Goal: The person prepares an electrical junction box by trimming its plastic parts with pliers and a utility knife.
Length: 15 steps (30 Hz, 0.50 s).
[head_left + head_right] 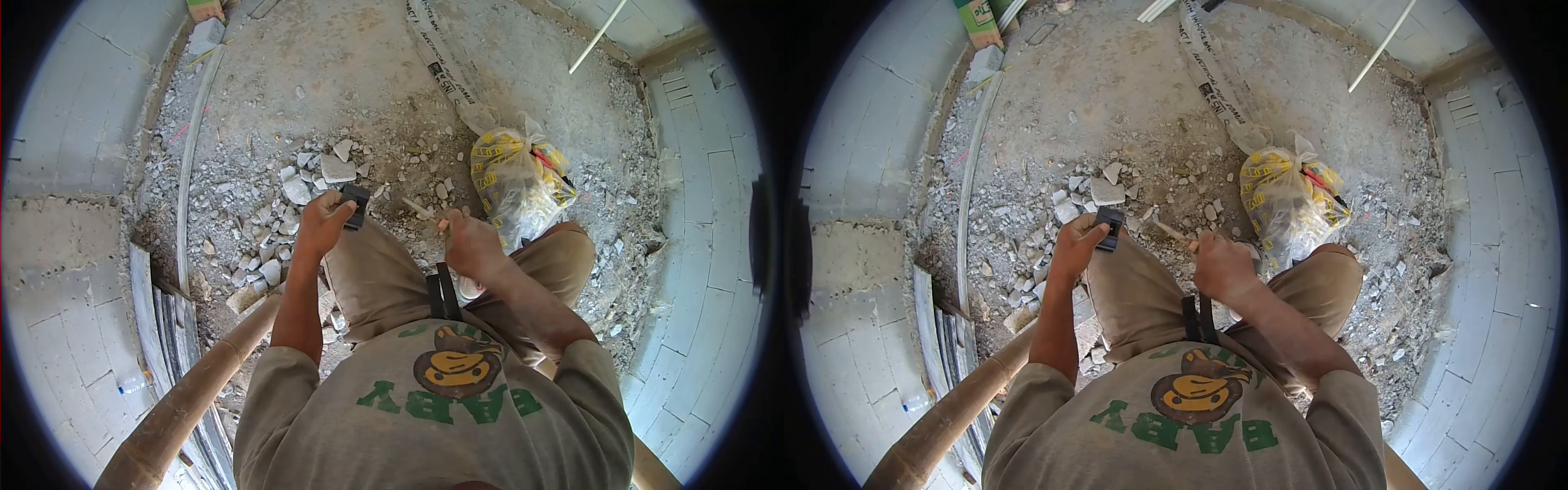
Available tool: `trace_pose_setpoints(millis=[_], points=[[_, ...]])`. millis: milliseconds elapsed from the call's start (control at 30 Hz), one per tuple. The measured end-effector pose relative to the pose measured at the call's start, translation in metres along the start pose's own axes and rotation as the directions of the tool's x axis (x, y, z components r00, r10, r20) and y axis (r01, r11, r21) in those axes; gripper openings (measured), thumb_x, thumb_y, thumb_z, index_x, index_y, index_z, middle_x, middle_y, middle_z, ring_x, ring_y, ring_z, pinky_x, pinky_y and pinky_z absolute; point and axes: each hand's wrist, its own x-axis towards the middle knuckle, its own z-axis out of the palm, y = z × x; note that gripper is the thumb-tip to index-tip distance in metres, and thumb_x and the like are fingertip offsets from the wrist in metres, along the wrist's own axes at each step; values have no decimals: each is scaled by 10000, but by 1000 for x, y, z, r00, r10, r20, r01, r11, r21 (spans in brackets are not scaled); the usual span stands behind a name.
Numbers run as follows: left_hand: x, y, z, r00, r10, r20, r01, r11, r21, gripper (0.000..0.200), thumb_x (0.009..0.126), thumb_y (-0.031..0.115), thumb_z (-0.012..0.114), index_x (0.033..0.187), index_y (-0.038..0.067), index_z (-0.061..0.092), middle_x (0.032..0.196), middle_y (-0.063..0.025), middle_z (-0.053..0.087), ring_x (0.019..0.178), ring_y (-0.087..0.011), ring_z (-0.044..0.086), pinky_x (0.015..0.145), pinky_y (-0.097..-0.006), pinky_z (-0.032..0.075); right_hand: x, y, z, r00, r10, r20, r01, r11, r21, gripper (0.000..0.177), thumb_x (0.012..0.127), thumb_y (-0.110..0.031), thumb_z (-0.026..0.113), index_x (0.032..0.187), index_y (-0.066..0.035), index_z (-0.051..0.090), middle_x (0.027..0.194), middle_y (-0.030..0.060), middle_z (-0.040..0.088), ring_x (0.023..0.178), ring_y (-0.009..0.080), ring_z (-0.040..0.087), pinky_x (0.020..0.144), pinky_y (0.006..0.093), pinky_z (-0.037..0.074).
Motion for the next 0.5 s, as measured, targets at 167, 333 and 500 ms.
trace_pose_setpoints(millis=[167, 333, 500], points=[[-4, 6, 4, 997, 67, 31, -65, 997, -40, 243, 873, 198, 691, 1008, -2, 658, 846, -43, 669, 754, -94, 584, 689, -260, 460, 6, -1, -5, 943, -66, 326, -50, 940, 337, 275, 871, -184, 588, 1099, -30, 600, 824, 182, 671, 835, 323, 673, 774, 434, 517], [-7, 2, 10, 961, 271, 53, -276, 941, 198, 301, 858, 225, 717, 1029, -10, 637, 880, -93, 651, 801, -187, 579, 748, -329, 455, 8, -12, -7, 764, -136, 630, -386, 687, 616, 175, 894, -145, 593, 1021, -25, 603, 764, 52, 608, 690, 93, 590, 634, 258, 492], [-13, 7, 5, 933, 331, 144, -357, 905, 231, 216, 889, 213, 683, 963, 28, 601, 870, -34, 560, 829, -139, 509, 778, -295, 424, 16, -2, -5, 714, -265, 648, -437, 554, 708, 181, 906, -110, 576, 1065, -22, 578, 783, 63, 611, 701, 136, 610, 638, 271, 503]])
